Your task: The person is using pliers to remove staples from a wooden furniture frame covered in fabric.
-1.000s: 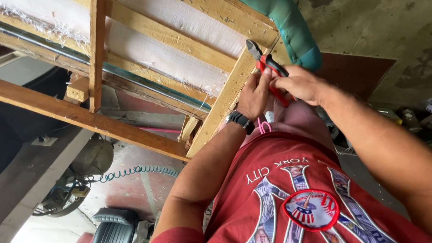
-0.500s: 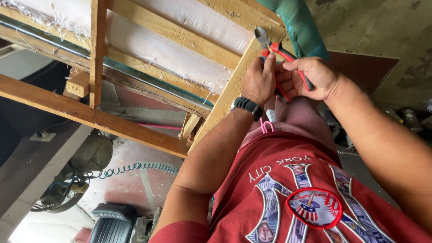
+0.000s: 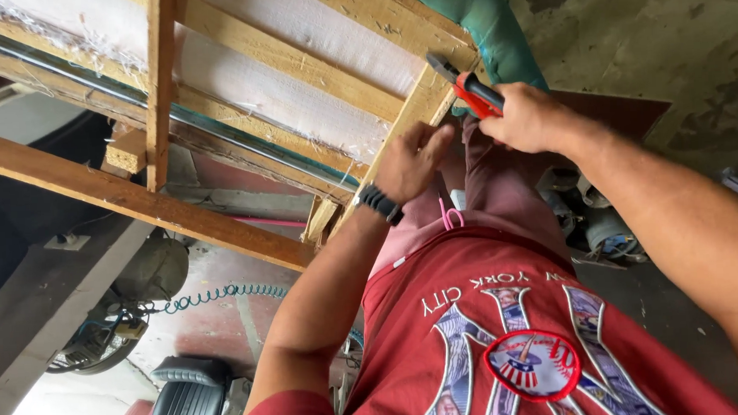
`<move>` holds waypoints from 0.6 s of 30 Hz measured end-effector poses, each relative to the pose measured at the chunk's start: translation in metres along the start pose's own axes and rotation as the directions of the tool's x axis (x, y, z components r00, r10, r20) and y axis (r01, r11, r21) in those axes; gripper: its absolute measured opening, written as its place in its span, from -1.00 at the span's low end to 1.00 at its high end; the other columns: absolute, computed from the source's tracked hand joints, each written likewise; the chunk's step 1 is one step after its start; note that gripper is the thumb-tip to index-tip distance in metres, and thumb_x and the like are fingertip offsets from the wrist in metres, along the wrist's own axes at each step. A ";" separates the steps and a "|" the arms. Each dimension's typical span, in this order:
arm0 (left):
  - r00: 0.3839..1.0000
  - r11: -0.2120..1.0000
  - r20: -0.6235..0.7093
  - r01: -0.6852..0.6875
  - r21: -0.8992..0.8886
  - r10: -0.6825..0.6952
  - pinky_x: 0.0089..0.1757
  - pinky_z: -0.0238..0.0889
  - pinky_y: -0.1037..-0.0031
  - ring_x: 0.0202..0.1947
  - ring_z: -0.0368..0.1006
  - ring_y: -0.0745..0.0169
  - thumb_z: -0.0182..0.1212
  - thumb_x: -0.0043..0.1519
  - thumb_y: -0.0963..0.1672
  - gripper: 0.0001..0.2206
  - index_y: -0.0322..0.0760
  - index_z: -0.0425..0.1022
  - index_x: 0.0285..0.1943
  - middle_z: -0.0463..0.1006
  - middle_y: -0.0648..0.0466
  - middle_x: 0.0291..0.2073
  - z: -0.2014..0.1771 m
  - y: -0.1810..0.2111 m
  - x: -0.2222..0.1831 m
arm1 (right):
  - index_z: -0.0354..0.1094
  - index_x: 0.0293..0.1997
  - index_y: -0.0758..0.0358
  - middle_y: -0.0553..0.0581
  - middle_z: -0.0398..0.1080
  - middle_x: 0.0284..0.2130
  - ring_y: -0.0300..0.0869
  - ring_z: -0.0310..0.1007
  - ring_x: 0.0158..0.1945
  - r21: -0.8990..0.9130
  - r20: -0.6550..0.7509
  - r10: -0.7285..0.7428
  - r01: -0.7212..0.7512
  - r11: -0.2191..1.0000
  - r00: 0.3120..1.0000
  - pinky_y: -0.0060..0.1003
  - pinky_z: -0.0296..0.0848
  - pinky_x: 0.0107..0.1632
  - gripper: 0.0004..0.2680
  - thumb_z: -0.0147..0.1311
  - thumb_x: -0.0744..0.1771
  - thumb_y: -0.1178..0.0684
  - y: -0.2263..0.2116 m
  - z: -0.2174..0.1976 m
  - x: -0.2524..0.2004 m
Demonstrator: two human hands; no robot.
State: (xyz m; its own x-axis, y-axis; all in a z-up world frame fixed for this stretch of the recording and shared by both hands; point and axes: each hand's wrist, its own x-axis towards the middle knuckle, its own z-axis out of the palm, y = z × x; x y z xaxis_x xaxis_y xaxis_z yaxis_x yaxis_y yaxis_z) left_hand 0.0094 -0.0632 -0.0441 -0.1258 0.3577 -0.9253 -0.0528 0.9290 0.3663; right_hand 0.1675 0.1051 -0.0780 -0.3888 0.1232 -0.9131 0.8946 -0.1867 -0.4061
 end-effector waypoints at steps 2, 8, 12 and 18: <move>1.000 0.999 -0.018 -0.020 -0.031 0.020 -0.03 0.39 0.27 -0.07 0.60 0.06 0.10 0.17 0.26 -0.55 0.08 0.58 -0.07 0.67 0.19 -0.44 -0.006 -0.006 -0.018 | 0.39 -0.21 0.24 0.30 0.45 -0.54 0.20 0.59 -0.34 -0.579 -0.108 -0.184 0.089 0.811 0.977 0.03 0.53 -0.30 -0.77 0.15 0.28 -0.12 0.024 -0.004 0.011; 1.000 0.994 0.023 -0.012 -0.111 0.014 0.06 0.39 0.17 0.04 0.57 -0.12 0.21 0.14 0.25 -0.39 -0.11 0.54 0.17 0.69 -0.06 -0.14 0.020 -0.009 -0.025 | 0.29 -0.01 0.19 0.32 0.41 -0.27 0.34 0.58 -0.33 -0.846 -0.147 -0.481 0.142 0.514 0.865 0.22 0.56 -0.30 -0.73 0.02 0.26 -0.07 0.026 -0.008 0.010; 0.993 0.896 -0.108 -0.082 -0.437 0.038 0.23 0.19 -0.02 0.26 0.36 -0.38 0.00 0.33 0.17 -0.43 -0.22 0.39 0.34 0.52 -0.35 0.14 0.010 0.010 -0.069 | 0.45 -0.20 0.42 0.30 0.49 -0.58 -0.04 0.54 -0.54 0.137 0.194 -0.072 0.046 0.989 0.978 -0.24 0.55 -0.50 -0.84 0.15 0.23 0.15 -0.058 0.062 -0.046; 0.934 0.820 -0.353 -0.237 -0.521 0.046 0.18 0.23 -0.05 0.17 0.42 -0.43 -0.07 0.44 -0.01 -0.62 -0.41 0.50 0.17 0.57 -0.42 0.00 0.015 0.008 -0.035 | 0.31 0.16 0.28 0.37 0.49 -0.06 0.17 0.62 -0.13 0.783 0.366 -0.086 -0.257 0.566 0.927 0.11 0.63 -0.29 -0.70 0.08 0.31 0.08 -0.068 0.070 -0.056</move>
State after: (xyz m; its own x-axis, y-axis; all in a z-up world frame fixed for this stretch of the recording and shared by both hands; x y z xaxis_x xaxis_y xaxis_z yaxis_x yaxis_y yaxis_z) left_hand 0.0285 -0.0666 -0.0104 -0.4701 0.3430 -0.8132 -0.5296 0.6275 0.5708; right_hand 0.1131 0.0422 -0.0018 -0.5182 -0.2263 -0.8248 0.4333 -0.9009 -0.0250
